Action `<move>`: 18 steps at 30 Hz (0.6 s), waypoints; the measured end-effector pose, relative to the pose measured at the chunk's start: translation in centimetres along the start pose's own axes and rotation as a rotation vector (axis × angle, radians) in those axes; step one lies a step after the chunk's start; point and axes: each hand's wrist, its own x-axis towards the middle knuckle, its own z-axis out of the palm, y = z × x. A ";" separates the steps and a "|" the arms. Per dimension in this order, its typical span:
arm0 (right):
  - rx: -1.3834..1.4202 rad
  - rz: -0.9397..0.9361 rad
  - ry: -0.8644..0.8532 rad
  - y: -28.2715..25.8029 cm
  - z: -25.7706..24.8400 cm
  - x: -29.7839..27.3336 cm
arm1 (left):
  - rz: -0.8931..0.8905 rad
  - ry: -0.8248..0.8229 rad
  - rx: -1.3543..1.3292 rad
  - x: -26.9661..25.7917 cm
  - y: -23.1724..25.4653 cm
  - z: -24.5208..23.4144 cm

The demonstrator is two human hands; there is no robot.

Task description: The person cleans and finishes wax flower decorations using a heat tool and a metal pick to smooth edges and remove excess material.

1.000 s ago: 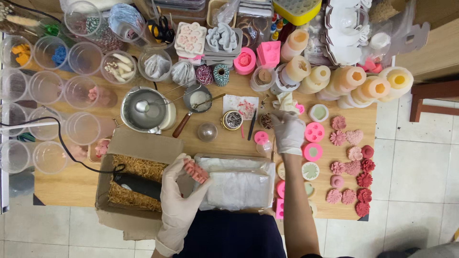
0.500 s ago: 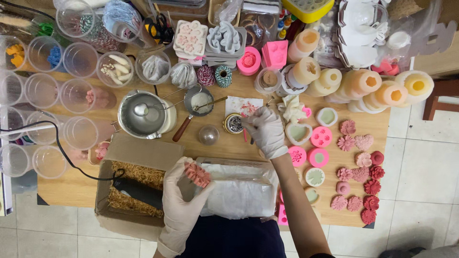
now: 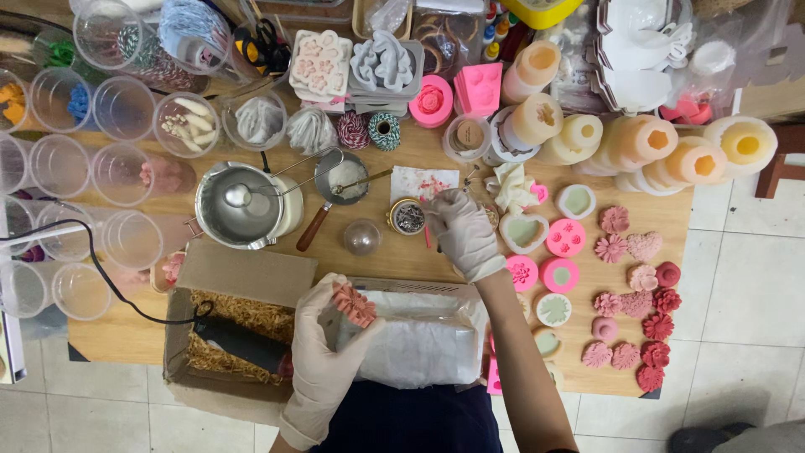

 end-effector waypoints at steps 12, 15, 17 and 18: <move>-0.159 0.064 0.130 -0.1 -0.7 -0.6 | -0.074 0.021 0.000 -0.6 0.5 -0.9; -0.176 0.173 0.125 0.1 -1.3 -0.3 | -0.017 0.024 -0.008 -1.0 0.4 -1.4; -0.298 0.140 0.169 0.8 -2.3 0.1 | -0.041 0.030 -0.107 -1.3 0.2 -1.5; -0.418 0.112 0.214 1.2 -2.9 0.4 | -0.067 0.031 -0.203 -1.4 0.1 -1.6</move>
